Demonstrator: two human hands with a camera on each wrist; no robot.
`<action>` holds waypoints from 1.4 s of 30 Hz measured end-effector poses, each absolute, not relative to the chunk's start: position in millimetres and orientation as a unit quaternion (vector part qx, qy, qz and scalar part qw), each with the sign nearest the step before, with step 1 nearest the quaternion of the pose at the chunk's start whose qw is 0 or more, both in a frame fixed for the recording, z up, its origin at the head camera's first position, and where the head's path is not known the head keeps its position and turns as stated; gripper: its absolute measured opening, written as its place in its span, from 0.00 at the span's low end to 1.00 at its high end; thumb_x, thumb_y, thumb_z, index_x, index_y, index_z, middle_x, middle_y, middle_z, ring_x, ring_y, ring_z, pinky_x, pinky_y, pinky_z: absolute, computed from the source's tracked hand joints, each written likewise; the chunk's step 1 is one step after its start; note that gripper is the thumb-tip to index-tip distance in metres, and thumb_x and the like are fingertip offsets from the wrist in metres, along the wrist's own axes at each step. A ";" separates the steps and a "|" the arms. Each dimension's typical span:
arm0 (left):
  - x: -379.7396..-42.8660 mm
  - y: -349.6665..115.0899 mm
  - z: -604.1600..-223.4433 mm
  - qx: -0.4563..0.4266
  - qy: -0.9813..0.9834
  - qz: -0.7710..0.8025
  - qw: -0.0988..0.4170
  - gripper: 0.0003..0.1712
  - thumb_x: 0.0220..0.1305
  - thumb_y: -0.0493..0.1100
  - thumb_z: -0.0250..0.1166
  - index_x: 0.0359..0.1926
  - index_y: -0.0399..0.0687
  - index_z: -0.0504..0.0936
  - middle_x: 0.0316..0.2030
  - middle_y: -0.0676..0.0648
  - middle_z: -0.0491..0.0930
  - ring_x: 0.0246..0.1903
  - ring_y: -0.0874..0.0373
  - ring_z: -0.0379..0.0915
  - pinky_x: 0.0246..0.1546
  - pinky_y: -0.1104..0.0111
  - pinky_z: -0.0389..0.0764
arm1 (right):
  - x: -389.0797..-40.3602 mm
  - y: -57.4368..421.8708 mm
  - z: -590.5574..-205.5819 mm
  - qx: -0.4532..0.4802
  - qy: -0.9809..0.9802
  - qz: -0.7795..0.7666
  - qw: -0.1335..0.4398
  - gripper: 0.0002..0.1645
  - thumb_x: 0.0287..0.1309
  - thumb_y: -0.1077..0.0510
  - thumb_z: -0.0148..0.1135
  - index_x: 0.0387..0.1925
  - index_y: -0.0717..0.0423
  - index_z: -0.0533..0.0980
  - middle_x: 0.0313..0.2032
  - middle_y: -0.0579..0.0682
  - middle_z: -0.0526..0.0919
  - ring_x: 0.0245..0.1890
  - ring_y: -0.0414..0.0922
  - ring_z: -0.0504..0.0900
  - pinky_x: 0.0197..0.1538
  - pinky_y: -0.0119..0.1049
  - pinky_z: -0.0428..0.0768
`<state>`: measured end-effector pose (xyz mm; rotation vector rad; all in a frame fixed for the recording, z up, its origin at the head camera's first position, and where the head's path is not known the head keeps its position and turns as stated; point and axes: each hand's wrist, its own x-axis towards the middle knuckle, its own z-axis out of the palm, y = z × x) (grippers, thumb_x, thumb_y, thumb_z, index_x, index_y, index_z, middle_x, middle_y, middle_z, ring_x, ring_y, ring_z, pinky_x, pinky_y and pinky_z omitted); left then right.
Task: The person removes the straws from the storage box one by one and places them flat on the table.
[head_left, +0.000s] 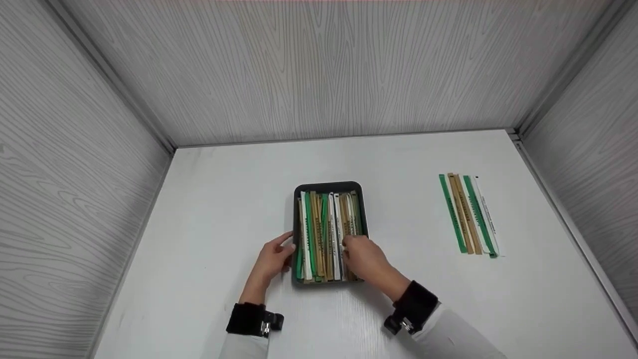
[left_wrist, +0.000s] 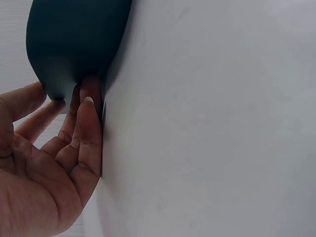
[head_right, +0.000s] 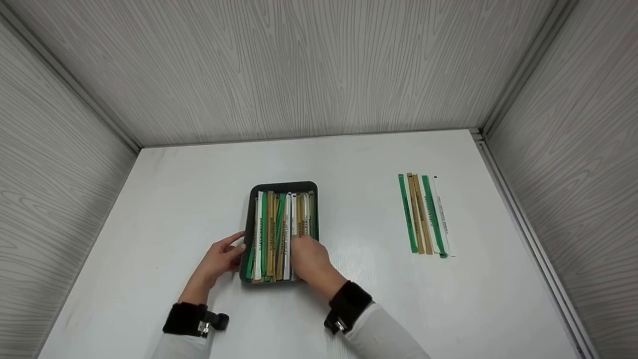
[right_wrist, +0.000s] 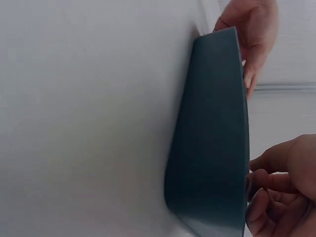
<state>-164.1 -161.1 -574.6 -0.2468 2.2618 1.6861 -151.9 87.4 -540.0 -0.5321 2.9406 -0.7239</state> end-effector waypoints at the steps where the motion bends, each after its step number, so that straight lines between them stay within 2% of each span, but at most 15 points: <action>1: -163.8 -161.3 -574.6 -0.087 0.788 0.589 0.155 0.26 0.72 0.42 0.58 0.69 0.52 0.70 0.32 0.44 0.79 0.28 0.54 0.75 0.27 0.65 0.76 | -151.7 83.6 -542.4 -0.173 0.957 -0.229 0.037 0.04 0.60 0.66 0.61 0.37 0.63 0.79 0.28 0.55 0.82 0.27 0.48 0.82 0.26 0.39 0.78; 3: -163.4 -161.5 -574.5 -0.087 0.787 0.590 0.155 0.26 0.72 0.42 0.58 0.69 0.51 0.70 0.32 0.44 0.79 0.28 0.54 0.75 0.27 0.65 0.76 | -151.5 77.6 -547.1 -0.170 0.960 -0.218 0.042 0.02 0.60 0.65 0.62 0.33 0.62 0.79 0.26 0.55 0.81 0.25 0.49 0.82 0.24 0.39 0.78; 7: -163.4 -161.3 -574.5 -0.084 0.788 0.591 0.154 0.26 0.72 0.42 0.58 0.69 0.52 0.71 0.32 0.43 0.79 0.28 0.54 0.75 0.27 0.65 0.77 | -150.8 71.2 -555.4 -0.163 0.966 -0.200 0.036 0.08 0.60 0.63 0.63 0.25 0.59 0.76 0.19 0.53 0.76 0.19 0.49 0.78 0.21 0.40 0.76; 11: -163.8 -161.4 -574.9 -0.081 0.789 0.590 0.153 0.26 0.72 0.42 0.58 0.69 0.52 0.71 0.32 0.43 0.78 0.28 0.54 0.75 0.27 0.65 0.77 | -151.6 68.4 -561.3 -0.155 0.969 -0.192 0.019 0.11 0.58 0.64 0.63 0.21 0.57 0.73 0.17 0.53 0.75 0.17 0.48 0.77 0.19 0.41 0.76; 20: -164.8 -161.5 -576.5 -0.077 0.790 0.589 0.150 0.26 0.72 0.41 0.58 0.69 0.51 0.70 0.31 0.43 0.79 0.27 0.55 0.75 0.26 0.65 0.77 | -155.4 66.3 -563.4 -0.140 0.972 -0.189 0.018 0.10 0.55 0.66 0.62 0.21 0.58 0.74 0.18 0.53 0.76 0.19 0.48 0.78 0.20 0.41 0.77; 26: -164.2 -161.2 -576.7 -0.077 0.789 0.593 0.144 0.26 0.72 0.41 0.58 0.69 0.49 0.70 0.30 0.43 0.78 0.26 0.55 0.75 0.26 0.66 0.76 | -156.2 67.7 -565.8 -0.149 0.967 -0.205 0.017 0.10 0.52 0.68 0.62 0.20 0.57 0.72 0.16 0.50 0.73 0.16 0.43 0.74 0.19 0.36 0.75; 35: -164.9 -161.7 -577.4 -0.075 0.790 0.592 0.143 0.26 0.72 0.41 0.58 0.69 0.48 0.70 0.31 0.43 0.78 0.25 0.55 0.75 0.26 0.65 0.76 | -158.9 72.0 -566.1 -0.147 0.965 -0.218 0.023 0.06 0.54 0.64 0.64 0.27 0.60 0.74 0.22 0.53 0.77 0.23 0.49 0.79 0.25 0.40 0.78; 40: -164.9 -161.7 -577.6 -0.072 0.787 0.595 0.144 0.26 0.72 0.41 0.58 0.69 0.48 0.70 0.31 0.43 0.78 0.26 0.55 0.75 0.26 0.65 0.76 | -159.4 80.5 -559.5 -0.140 0.940 -0.304 0.067 0.04 0.59 0.65 0.59 0.35 0.62 0.74 0.17 0.47 0.75 0.12 0.41 0.76 0.18 0.36 0.75; 42: -164.4 -161.9 -577.2 -0.073 0.786 0.597 0.145 0.26 0.72 0.41 0.58 0.69 0.49 0.70 0.32 0.42 0.78 0.26 0.54 0.75 0.26 0.65 0.76 | -158.9 85.5 -554.5 -0.136 0.929 -0.335 0.080 0.11 0.61 0.65 0.57 0.44 0.66 0.75 0.16 0.43 0.75 0.11 0.37 0.74 0.19 0.33 0.74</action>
